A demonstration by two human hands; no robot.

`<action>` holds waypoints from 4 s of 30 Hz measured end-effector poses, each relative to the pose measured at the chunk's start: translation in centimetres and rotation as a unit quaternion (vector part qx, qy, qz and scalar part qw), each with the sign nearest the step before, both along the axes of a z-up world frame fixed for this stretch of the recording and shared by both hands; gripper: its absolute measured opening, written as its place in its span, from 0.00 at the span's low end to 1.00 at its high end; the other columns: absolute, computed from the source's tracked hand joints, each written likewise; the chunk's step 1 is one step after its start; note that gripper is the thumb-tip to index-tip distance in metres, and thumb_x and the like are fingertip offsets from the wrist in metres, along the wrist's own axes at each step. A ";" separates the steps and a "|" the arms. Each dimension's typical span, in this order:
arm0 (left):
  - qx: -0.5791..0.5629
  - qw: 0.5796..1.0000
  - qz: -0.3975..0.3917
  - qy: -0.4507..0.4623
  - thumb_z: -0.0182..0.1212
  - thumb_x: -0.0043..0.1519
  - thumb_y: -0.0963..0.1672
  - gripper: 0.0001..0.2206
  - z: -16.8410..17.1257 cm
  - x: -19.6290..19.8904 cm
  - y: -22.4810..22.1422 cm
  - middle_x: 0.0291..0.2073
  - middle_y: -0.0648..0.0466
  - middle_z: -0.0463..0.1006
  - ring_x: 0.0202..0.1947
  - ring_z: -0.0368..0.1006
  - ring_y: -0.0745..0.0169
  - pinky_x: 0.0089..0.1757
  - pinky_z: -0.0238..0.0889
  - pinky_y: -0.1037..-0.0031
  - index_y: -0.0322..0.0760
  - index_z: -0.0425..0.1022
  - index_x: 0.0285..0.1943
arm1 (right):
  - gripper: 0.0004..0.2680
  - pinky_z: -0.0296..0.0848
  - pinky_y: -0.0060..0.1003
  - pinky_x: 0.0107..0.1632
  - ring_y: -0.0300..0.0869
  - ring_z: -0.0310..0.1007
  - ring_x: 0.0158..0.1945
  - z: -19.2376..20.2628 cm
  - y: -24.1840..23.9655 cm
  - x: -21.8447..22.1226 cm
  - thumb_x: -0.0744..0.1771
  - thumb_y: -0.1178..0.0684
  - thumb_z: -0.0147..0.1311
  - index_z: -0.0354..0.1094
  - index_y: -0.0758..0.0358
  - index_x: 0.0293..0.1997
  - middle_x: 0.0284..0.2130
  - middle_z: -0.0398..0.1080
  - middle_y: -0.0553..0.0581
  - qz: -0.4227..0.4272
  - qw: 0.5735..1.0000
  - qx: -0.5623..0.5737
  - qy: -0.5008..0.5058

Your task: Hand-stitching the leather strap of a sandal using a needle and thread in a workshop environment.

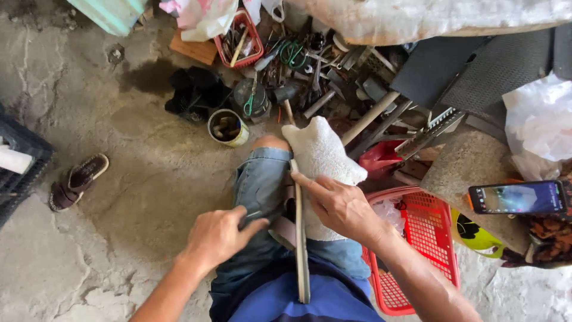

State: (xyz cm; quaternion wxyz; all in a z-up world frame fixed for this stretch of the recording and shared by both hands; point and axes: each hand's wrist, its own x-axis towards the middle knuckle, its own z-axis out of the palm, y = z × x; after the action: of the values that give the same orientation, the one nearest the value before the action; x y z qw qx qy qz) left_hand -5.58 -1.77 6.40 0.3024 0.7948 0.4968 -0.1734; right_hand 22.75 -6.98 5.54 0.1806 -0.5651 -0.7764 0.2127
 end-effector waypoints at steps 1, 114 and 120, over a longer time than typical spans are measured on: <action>-0.004 1.000 0.003 0.000 0.50 0.63 0.65 0.29 -0.1 -0.1 -0.2 0.17 0.52 0.78 0.22 0.77 0.44 0.25 0.67 0.56 0.43 0.71 0.30 | 0.21 0.70 0.44 0.27 0.46 0.74 0.34 -0.3 -0.7 -0.4 0.68 0.57 0.48 0.57 0.50 0.73 0.34 0.66 0.50 0.003 1.000 -0.004 0.000; 0.110 0.971 -0.046 -0.205 0.56 0.61 0.41 0.11 1.5 6.9 -2.0 0.26 0.53 0.72 0.19 0.75 0.49 0.22 0.69 0.62 0.44 0.80 0.50 | 0.13 0.68 0.33 0.28 0.39 0.68 0.21 0.1 -5.5 -2.8 0.69 0.49 0.55 0.63 0.52 0.60 0.16 0.72 0.48 -0.380 0.850 -0.219 0.291; 0.094 0.976 -0.072 -0.180 0.51 0.62 0.36 0.21 2.4 8.4 -2.1 0.31 0.47 0.75 0.17 0.74 0.51 0.20 0.68 0.64 0.31 0.71 0.66 | 0.13 0.68 0.35 0.29 0.41 0.68 0.21 0.2 -5.6 -2.5 0.69 0.47 0.56 0.64 0.54 0.59 0.15 0.70 0.47 -0.381 0.851 -0.220 0.285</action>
State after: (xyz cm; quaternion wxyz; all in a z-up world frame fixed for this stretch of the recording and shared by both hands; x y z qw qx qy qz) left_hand 2.79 -3.84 8.77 0.2977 0.8715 0.3898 -0.0010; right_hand 20.28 -12.54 5.71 0.3315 -0.7564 -0.3473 0.4443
